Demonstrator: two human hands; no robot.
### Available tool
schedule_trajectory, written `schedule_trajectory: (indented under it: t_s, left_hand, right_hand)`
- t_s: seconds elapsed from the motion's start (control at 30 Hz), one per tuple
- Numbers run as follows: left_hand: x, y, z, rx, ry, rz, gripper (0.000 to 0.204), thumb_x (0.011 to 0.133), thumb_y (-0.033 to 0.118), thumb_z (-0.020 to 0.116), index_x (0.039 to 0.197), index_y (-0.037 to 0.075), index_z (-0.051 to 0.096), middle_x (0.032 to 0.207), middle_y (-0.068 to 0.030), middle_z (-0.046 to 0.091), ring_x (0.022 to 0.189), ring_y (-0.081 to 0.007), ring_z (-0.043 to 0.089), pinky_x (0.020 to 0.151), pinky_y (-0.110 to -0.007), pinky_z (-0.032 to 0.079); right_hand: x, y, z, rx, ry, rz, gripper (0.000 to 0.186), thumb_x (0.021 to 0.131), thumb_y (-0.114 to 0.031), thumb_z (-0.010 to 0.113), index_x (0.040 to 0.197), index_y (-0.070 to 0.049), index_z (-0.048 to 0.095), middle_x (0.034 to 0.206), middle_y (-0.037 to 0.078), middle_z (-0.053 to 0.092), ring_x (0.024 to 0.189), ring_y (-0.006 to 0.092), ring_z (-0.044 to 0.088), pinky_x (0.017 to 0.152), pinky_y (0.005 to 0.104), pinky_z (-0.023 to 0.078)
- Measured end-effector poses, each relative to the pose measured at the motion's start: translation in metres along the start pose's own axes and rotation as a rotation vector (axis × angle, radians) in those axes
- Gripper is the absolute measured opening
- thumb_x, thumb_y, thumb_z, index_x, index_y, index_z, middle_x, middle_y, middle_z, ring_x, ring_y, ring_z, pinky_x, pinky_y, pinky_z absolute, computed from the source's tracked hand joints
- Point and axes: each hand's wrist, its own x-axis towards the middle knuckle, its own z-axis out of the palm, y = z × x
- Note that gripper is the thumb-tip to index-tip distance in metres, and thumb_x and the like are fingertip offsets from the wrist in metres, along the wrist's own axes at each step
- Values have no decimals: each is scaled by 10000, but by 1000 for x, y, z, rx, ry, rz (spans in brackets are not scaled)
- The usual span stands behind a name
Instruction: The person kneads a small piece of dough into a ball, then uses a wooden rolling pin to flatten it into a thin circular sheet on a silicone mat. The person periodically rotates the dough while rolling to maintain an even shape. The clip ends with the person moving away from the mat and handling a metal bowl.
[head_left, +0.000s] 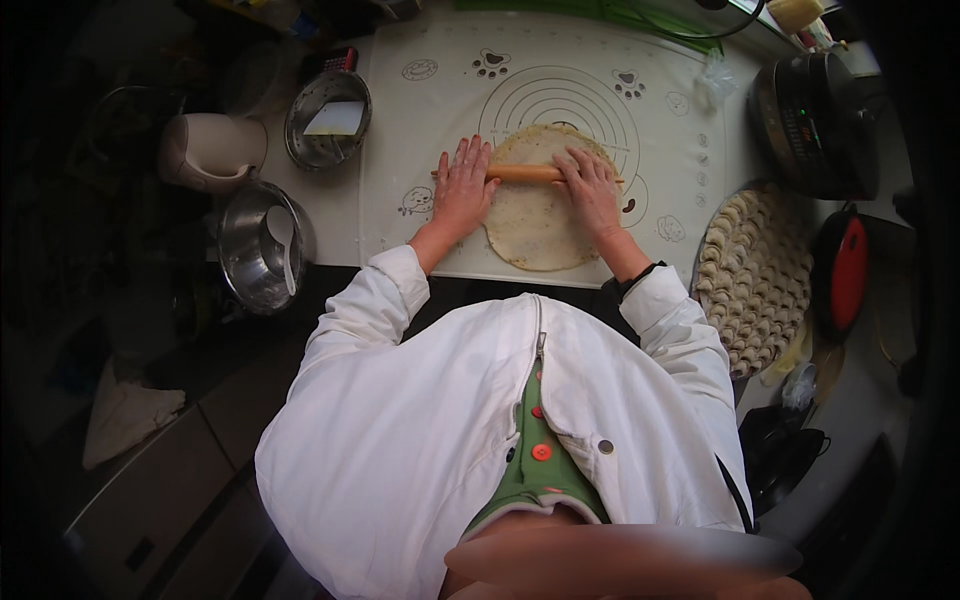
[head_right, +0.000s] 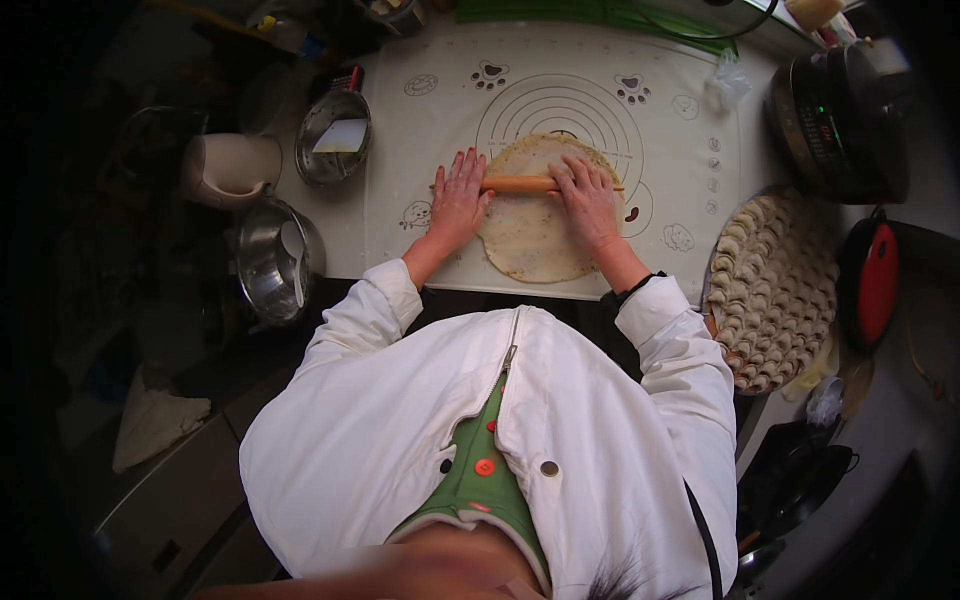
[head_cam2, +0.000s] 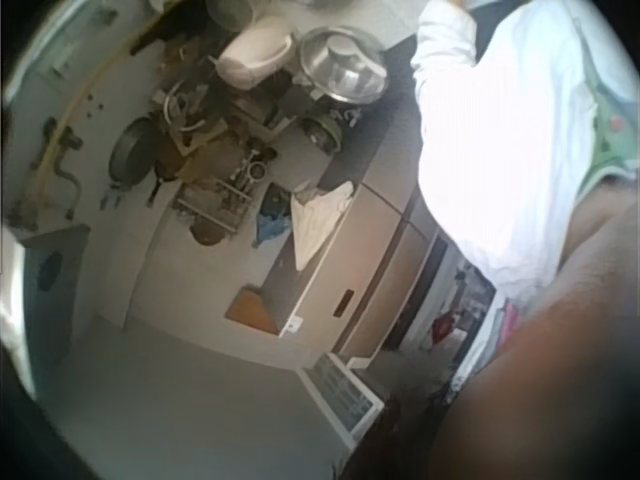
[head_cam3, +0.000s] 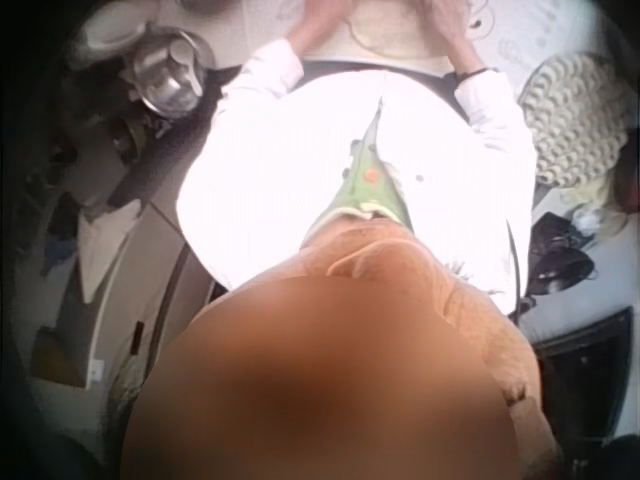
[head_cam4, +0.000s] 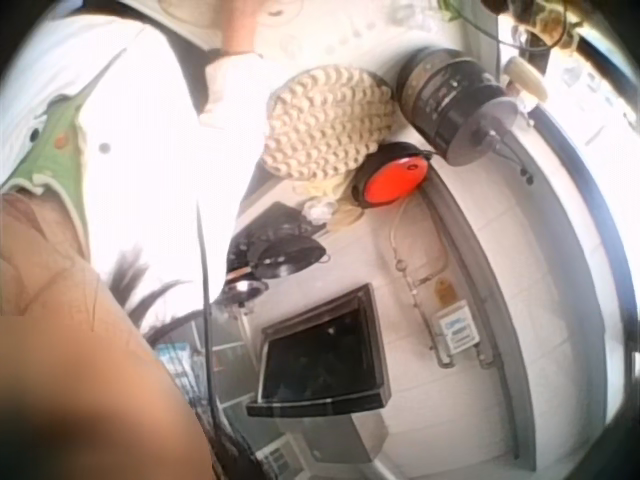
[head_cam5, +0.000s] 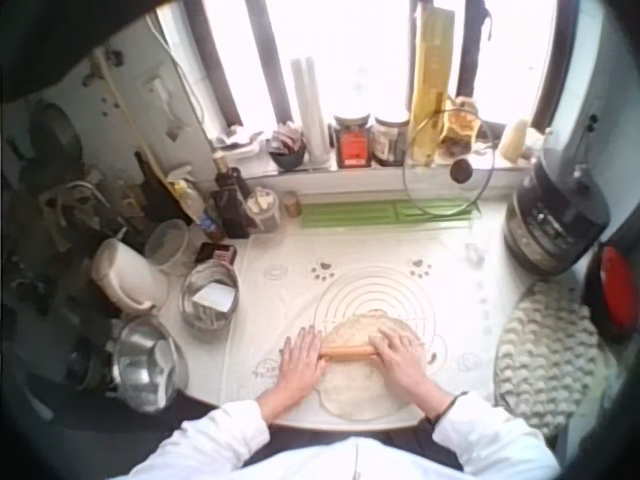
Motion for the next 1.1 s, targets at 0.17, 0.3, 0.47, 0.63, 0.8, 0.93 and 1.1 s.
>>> schedule_trajectory:
  t_s: [0.17, 0.3, 0.47, 0.63, 0.8, 0.93, 1.1]
  left_hand:
    - [42, -11, 19, 134, 248, 16, 655, 951, 349, 508, 1495, 56, 290, 1561, -161, 261, 1456, -324, 208, 1156, -568, 99]
    - [91, -23, 29, 187, 349, -46, 639, 954, 396, 491, 1476, 59, 341, 1547, -183, 281, 1451, -329, 215, 1153, -564, 102]
    - [122, -36, 39, 285, 488, -67, 583, 969, 425, 454, 1420, 55, 439, 1515, -216, 326, 1429, -344, 257, 1147, -570, 113]
    - [151, -42, 44, 34, 506, -232, 578, 992, 441, 393, 1412, 49, 446, 1504, -222, 346, 1426, -356, 264, 1146, -574, 113]
    - [143, -24, 15, -33, 358, -247, 547, 1001, 404, 382, 1409, 44, 446, 1501, -205, 365, 1427, -331, 282, 1153, -551, 134]
    - [100, 12, -7, 48, 165, 236, 506, 994, 342, 421, 1412, 57, 441, 1499, -161, 383, 1389, -287, 362, 1148, -538, 179]
    - [53, 61, 23, 11, 8, 452, 599, 967, 304, 485, 1487, 62, 313, 1558, -150, 275, 1440, -289, 267, 1159, -529, 165]
  right_hand:
    - [36, 22, 31, -83, 101, 70, 772, 909, -507, 530, 1523, -138, 241, 1574, 114, 250, 1474, 285, 169, 1161, 551, 131]
    - [76, 39, 41, -110, 111, 136, 746, 950, -555, 435, 1527, -127, 237, 1580, 126, 238, 1477, 293, 163, 1161, 571, 113]
    - [100, 49, 33, -30, 100, 114, 634, 946, -535, 459, 1430, -127, 420, 1493, 117, 391, 1449, 282, 240, 1170, 535, 142]
    - [100, 55, 12, 96, 24, -222, 430, 860, -390, 647, 1206, -137, 616, 1164, 70, 609, 1204, 264, 496, 1072, 438, 326]
    - [76, 34, -12, -29, 174, -149, 338, 791, -292, 727, 1083, -139, 649, 947, 30, 599, 955, 231, 562, 864, 391, 433]
    - [-3, 22, -39, 100, 121, 151, 340, 779, -263, 738, 1084, -139, 648, 952, 39, 598, 968, 241, 565, 857, 388, 442]
    - [-94, 18, -22, -70, 175, 343, 536, 819, -293, 705, 1306, -139, 541, 1179, 69, 566, 1118, 269, 511, 937, 435, 394]
